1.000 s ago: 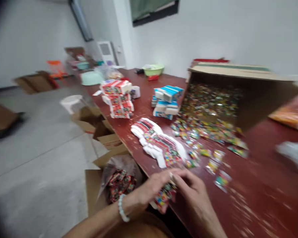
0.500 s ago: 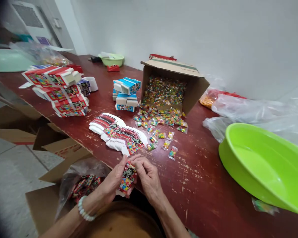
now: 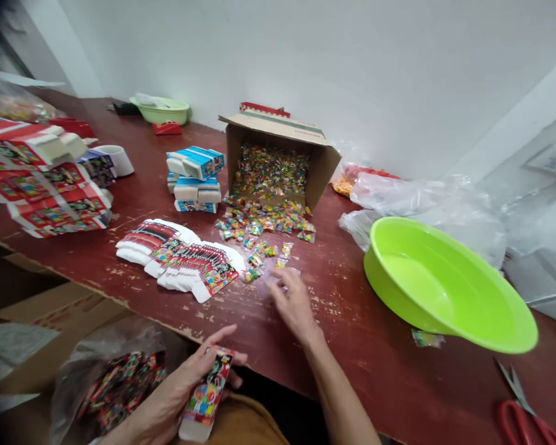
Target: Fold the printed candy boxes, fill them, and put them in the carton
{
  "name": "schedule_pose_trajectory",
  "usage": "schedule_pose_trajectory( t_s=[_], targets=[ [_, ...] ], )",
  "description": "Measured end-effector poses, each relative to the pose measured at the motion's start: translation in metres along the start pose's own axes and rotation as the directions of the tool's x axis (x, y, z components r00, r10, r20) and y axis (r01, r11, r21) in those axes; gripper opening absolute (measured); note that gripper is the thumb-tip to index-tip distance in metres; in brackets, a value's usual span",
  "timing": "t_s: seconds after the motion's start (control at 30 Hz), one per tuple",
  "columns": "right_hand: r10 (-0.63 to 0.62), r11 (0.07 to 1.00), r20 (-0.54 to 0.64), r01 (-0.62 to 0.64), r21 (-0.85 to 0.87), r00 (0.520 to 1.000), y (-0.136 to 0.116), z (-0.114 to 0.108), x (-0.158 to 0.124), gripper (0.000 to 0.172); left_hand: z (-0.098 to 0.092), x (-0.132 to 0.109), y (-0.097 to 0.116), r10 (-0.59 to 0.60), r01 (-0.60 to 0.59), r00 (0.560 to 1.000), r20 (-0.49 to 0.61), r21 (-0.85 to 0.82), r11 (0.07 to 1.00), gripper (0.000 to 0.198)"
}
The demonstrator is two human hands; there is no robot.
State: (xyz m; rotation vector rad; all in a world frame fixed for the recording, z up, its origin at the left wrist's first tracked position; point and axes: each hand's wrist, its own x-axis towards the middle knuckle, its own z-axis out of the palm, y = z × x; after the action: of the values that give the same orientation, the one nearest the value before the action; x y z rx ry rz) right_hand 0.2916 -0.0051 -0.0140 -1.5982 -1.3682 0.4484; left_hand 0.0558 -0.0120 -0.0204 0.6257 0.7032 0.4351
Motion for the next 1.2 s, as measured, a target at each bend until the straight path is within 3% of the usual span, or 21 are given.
schedule_pose_trajectory(
  t_s=[0.03, 0.1, 0.17, 0.23, 0.33, 0.4, 0.47, 0.53, 0.6, 0.67, 0.73, 0.9, 1.1, 1.2],
  targets=[
    [0.056, 0.99, -0.102, -0.068, -0.12, 0.993, 0.014, -0.008, 0.007, 0.032, -0.007, -0.003, -0.003, -0.015, 0.015, 1.0, -0.001, -0.001, 1.0, 0.061],
    [0.171, 0.949, -0.185, -0.213, -0.235, 0.968, 0.037, -0.02, 0.018, 0.038, -0.025, -0.01, -0.002, -0.028, 0.029, 0.999, -0.032, 0.011, 1.0, 0.052],
    [0.249, 0.928, -0.185, -0.289, -0.236, 0.951, 0.052, -0.026, 0.025, 0.034, -0.045, -0.02, 0.007, -0.028, 0.033, 0.999, -0.044, 0.12, 0.992, 0.041],
    [0.281, 0.934, -0.157, -0.307, -0.18, 0.947, 0.058, -0.028, 0.027, 0.024, -0.065, -0.031, 0.021, -0.031, 0.031, 1.0, -0.005, 0.334, 0.942, 0.034],
    [0.316, 0.945, -0.098, -0.322, -0.048, 0.944, 0.049, -0.023, 0.022, 0.021, -0.084, -0.045, 0.044, -0.179, 0.137, 0.984, -0.001, 0.651, 0.747, 0.026],
    [0.335, 0.942, -0.044, -0.332, 0.057, 0.941, 0.032, -0.014, 0.013, 0.027, -0.084, -0.049, 0.054, -0.309, 0.22, 0.95, -0.038, 0.783, 0.582, 0.022],
    [0.333, 0.918, 0.041, -0.334, 0.213, 0.942, 0.005, 0.0, -0.001, 0.032, -0.077, -0.047, 0.06, -0.374, 0.223, 0.927, -0.018, 0.828, 0.514, 0.018],
    [0.292, 0.831, 0.162, -0.334, 0.445, 0.943, -0.025, 0.018, -0.016, 0.029, -0.065, -0.041, 0.062, -0.348, 0.177, 0.935, 0.068, 0.761, 0.624, 0.026],
    [0.246, 0.749, 0.226, -0.333, 0.573, 0.943, -0.052, 0.037, -0.028, 0.023, -0.054, -0.032, 0.06, -0.21, 0.069, 0.965, 0.158, 0.619, 0.782, 0.036],
    [0.218, 0.734, 0.209, -0.301, 0.609, 0.953, -0.069, 0.054, -0.036, 0.018, -0.044, -0.024, 0.057, -0.048, -0.063, 0.978, 0.204, 0.504, 0.861, 0.04],
    [0.215, 0.754, 0.164, -0.27, 0.599, 0.963, -0.076, 0.065, -0.037, 0.016, -0.036, -0.018, 0.052, 0.046, -0.138, 0.977, 0.21, 0.45, 0.883, 0.041],
    [0.213, 0.834, 0.083, -0.226, 0.503, 0.973, -0.074, 0.065, -0.031, 0.013, -0.023, -0.011, 0.042, 0.044, -0.127, 0.977, 0.209, 0.403, 0.906, 0.053],
    [-0.051, 0.96, 0.001, 0.049, 0.276, 0.999, -0.068, 0.058, -0.036, 0.007, -0.015, -0.008, 0.039, 0.103, -0.159, 0.975, 0.199, 0.292, 0.943, 0.053],
    [-0.109, 0.964, 0.075, 0.087, 0.25, 0.991, -0.066, 0.059, -0.04, 0.01, -0.011, -0.007, 0.039, 0.14, -0.178, 0.978, 0.156, 0.267, 0.947, 0.047]
  ],
)
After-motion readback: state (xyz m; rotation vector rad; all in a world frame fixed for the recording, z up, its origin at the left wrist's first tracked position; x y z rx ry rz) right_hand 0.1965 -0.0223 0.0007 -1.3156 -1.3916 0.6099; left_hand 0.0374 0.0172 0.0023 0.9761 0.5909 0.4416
